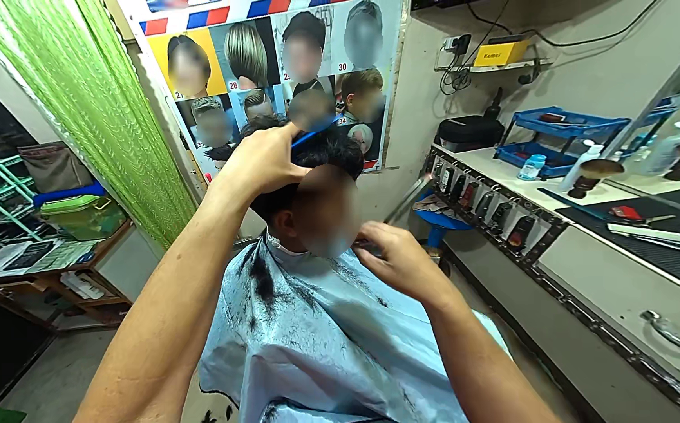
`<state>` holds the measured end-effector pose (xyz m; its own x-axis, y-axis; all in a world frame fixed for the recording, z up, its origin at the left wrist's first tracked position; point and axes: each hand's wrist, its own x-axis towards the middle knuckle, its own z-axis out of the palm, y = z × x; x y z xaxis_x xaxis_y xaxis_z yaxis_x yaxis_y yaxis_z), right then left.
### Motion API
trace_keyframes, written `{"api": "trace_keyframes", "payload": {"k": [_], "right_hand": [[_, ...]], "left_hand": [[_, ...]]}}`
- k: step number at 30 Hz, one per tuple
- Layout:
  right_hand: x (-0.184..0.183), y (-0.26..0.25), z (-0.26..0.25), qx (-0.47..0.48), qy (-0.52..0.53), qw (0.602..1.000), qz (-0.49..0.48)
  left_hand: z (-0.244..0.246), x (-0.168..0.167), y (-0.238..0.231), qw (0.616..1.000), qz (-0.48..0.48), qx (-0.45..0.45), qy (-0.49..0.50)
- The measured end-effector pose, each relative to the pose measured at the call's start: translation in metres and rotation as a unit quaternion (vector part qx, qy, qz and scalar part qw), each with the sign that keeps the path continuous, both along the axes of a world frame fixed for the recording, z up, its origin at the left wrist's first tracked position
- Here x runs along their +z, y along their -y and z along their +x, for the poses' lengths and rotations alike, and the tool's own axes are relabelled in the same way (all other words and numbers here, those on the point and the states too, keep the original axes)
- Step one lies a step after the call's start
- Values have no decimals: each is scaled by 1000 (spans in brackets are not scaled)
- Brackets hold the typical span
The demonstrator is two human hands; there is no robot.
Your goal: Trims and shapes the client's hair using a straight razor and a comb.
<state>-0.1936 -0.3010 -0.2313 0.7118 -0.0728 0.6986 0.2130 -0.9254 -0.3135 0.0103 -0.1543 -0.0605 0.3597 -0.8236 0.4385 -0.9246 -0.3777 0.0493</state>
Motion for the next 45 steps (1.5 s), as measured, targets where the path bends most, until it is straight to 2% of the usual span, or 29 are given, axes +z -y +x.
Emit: {"api": "trace_keyframes", "payload": {"k": [2, 3, 5, 8, 10, 13, 16, 23, 26, 27, 30, 32, 36, 42, 45], "right_hand": [[-22, -13, -17, 0, 27, 996, 84], [-32, -23, -25, -5, 41, 991, 130], [-48, -45, -38, -15, 70, 974, 214], [-59, -84, -41, 4, 108, 955, 277], [-58, -109, -34, 22, 117, 950, 288], [-58, -141, -18, 37, 107, 950, 290], [-61, -164, -9, 35, 87, 950, 297], [-70, -170, -16, -4, 42, 962, 271], [-68, -157, -29, -54, 84, 957, 272], [-65, -150, -34, -63, 101, 956, 269], [-50, -127, -50, -73, 121, 955, 261], [-40, -109, -56, -73, 118, 960, 244], [-23, -69, -68, -87, 65, 973, 206], [-1, -19, -84, -90, -59, 976, 188], [12, 7, -95, -97, -82, 971, 201]], "left_hand": [[-2, -24, -29, 981, -179, -59, -44], [-7, -43, -46, 957, -267, -92, -62], [-23, -89, -73, 902, -380, -162, -124], [-52, -158, -93, 851, -400, -228, -252], [-70, -185, -98, 817, -392, -269, -327], [-81, -204, -104, 760, -421, -302, -393], [-79, -207, -116, 748, -443, -303, -391], [-55, -201, -151, 770, -441, -272, -373], [-39, -193, -162, 767, -437, -238, -405], [-37, -190, -164, 780, -416, -210, -418], [-32, -177, -165, 855, -301, -134, -400], [-30, -169, -160, 889, -271, -108, -354], [-32, -142, -140, 971, -168, -60, -161], [-27, -131, -87, 989, -144, -9, 22], [-24, -148, -89, 998, -55, 22, 20]]}}
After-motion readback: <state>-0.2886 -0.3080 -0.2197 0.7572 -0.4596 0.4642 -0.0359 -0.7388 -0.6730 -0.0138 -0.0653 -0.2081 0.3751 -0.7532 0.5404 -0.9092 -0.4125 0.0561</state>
